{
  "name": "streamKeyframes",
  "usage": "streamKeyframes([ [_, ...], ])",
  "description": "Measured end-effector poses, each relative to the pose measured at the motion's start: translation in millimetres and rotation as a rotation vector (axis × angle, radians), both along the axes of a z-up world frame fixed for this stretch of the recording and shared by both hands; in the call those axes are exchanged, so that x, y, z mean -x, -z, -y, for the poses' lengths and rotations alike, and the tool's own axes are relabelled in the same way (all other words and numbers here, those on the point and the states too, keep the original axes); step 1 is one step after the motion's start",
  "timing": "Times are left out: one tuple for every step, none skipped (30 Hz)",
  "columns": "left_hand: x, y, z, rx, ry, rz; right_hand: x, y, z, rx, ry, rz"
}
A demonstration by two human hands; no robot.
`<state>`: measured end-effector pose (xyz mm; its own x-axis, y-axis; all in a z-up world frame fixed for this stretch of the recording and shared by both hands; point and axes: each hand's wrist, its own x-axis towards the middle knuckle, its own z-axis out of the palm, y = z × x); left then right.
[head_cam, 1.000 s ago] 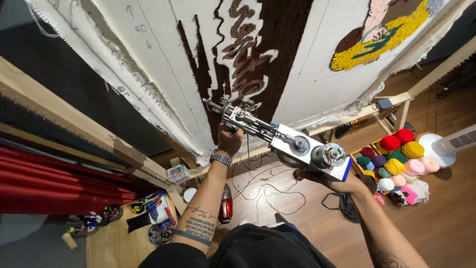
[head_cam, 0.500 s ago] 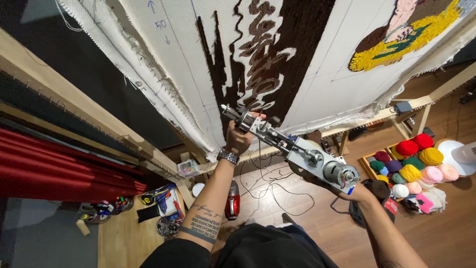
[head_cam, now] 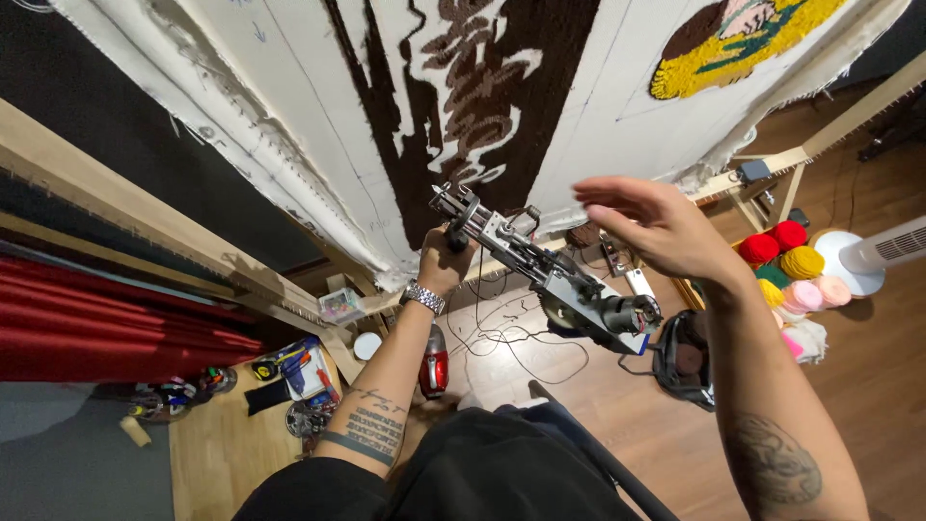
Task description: Using a tufting gun to inject yarn into a canvas frame to create a rug.
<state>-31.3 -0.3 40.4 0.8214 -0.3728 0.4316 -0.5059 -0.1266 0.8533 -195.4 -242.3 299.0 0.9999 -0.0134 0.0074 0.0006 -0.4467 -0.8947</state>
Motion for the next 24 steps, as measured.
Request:
streamKeyframes([
  [0,6,-1,-0.075,-0.013,0.014,-5,-11,-12,0.005,-0.043,0.011],
  [2,8,-1,-0.076,-0.014,0.013,-7,-16,-18,0.003,-0.045,0.009],
  [4,9,-2,-0.065,-0.018,0.138,-10,-20,-24,0.057,-0.094,0.010],
  [5,9,-4,-0.055,-0.022,0.266,-14,-25,-31,0.110,-0.145,0.014],
  [7,7,-5,-0.058,-0.023,0.267,-16,-24,-34,0.107,-0.146,0.015],
  [9,5,-5,-0.105,-0.010,0.126,-18,-23,-36,0.109,-0.195,-0.012],
  [11,3,-6,-0.151,0.003,-0.015,-21,-21,-39,0.111,-0.243,-0.039],
  [10,8,-7,-0.153,0.002,-0.016,-23,-16,-39,0.109,-0.245,-0.040],
  [9,14,-9,-0.181,-0.029,0.065,-25,-10,-40,0.156,-0.250,-0.040],
  [9,20,-10,-0.211,-0.058,0.145,-26,-5,-41,0.203,-0.255,-0.042],
  [12,14,-11,-0.212,-0.059,0.143,-28,-2,-41,0.201,-0.257,-0.044],
  [15,8,-13,-0.212,-0.068,0.043,-31,0,-43,0.279,-0.218,-0.047],
  [18,3,-15,-0.211,-0.076,-0.057,-33,3,-44,0.358,-0.178,-0.049],
  [18,8,-14,-0.212,-0.077,-0.058,-35,5,-43,0.356,-0.179,-0.051],
  [18,13,-13,-0.153,-0.089,-0.073,-38,8,-43,0.378,-0.182,-0.023],
  [19,18,-14,-0.095,-0.102,-0.088,-40,10,-42,0.399,-0.185,0.004],
  [19,19,-15,-0.097,-0.104,-0.090,-42,14,-42,0.397,-0.187,0.002],
  [19,21,-16,-0.155,-0.121,-0.102,-45,17,-42,0.395,-0.192,0.027],
  [18,22,-16,-0.213,-0.138,-0.113,-47,21,-41,0.392,-0.197,0.052],
  [19,23,-17,-0.214,-0.137,-0.116,-49,23,-43,0.392,-0.197,0.049],
  [19,23,-17,-0.190,-0.163,-0.082,-51,25,-44,0.437,-0.181,0.060],
  [20,24,-18,-0.166,-0.189,-0.047,-53,27,-46,0.483,-0.165,0.071],
  [16,32,-18,-0.167,-0.187,-0.049,-55,28,-48,0.483,-0.164,0.069],
  [14,41,-18,-0.100,-0.160,-0.035,-56,29,-50,0.513,-0.156,0.113],
])
